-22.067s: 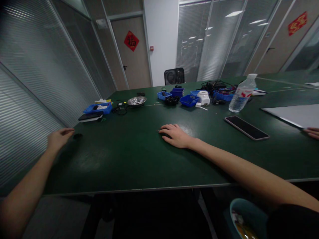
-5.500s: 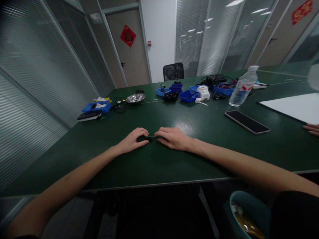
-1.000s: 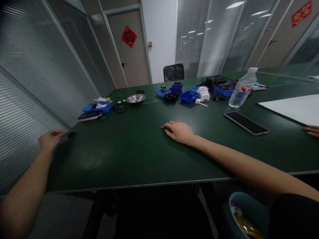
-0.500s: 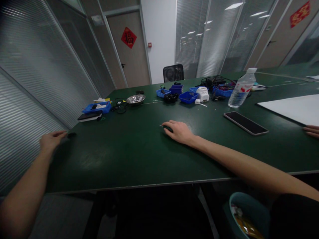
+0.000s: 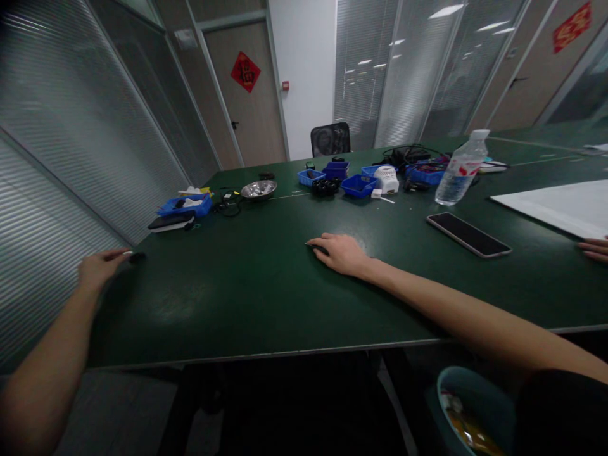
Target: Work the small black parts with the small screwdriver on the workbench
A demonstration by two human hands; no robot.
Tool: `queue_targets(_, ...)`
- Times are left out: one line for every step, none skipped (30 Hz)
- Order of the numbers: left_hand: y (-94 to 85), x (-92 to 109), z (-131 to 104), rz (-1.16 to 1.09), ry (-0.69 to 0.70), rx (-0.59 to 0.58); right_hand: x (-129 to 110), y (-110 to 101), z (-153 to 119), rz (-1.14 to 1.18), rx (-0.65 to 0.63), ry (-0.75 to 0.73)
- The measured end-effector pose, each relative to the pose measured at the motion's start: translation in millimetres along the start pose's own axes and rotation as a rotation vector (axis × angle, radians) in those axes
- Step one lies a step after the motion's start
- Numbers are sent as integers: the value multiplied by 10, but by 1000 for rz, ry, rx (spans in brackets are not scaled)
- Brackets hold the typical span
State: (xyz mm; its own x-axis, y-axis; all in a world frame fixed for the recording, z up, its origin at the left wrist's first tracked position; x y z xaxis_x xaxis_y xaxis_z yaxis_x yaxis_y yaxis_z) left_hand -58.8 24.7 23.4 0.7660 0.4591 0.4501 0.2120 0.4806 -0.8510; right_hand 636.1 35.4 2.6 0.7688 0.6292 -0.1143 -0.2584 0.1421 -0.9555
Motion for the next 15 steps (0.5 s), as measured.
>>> queue_targets(15, -48, 26, 12, -39, 4, -1, -4, -3, 7, 3, 1)
queue_targets(32, -89, 51, 23, -64, 4, -3, -12, -5, 22, 15, 3)
queue_targets(51, -121, 74, 28, -70, -1, -5, -25, -9, 41, 34, 6)
queue_targets(71, -139, 94, 27, -58, -13, -6, -41, -12, 61, 60, 12)
queue_targets(89, -152, 109, 23, -43, -22, -7, -54, -14, 75, 81, 19)
queue_targets(103, -159, 120, 18, -28, -31, -9, -62, -15, 80, 89, 25)
queue_targets(112, -160, 128, 11, -12, -36, -13, -62, -13, 77, 80, 27)
queue_targets(119, -158, 134, 5, 0, -40, -20, -56, -10, 68, 59, 26)
queue_targets(122, -153, 139, 2, 12, -43, -29, -47, -7, 58, 32, 20)
queue_targets(122, -144, 143, 2, 23, -41, -38, -41, -4, 51, 9, 13)
queue_targets(120, -135, 146, 8, 30, -41, -45, -42, -3, 51, -2, 7)
queue_targets(119, -125, 148, 19, 39, -44, -49, -53, -3, 57, 7, 5)
queue_targets(115, -113, 147, 34, 49, -45, -51, -71, -5, 68, 28, 7)
queue_targets(113, -103, 145, 48, 56, -49, -49, -92, -7, 82, 55, 13)
queue_targets(113, -98, 141, 58, 57, -59, -45, -112, -11, 98, 81, 21)
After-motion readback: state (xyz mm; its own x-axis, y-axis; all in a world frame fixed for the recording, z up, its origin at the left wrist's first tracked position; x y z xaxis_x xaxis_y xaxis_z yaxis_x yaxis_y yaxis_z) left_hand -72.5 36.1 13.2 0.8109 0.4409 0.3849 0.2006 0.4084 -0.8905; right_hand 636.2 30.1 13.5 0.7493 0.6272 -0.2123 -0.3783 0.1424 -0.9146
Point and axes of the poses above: each hand's wrist, its own z-axis towards the middle knuckle, its own y-axis out of the palm, x = y × z, the point moved 5 cm from there along z, towards the middle knuckle, and after that the axes turned 1 degree about x, right-handed, at the moved point
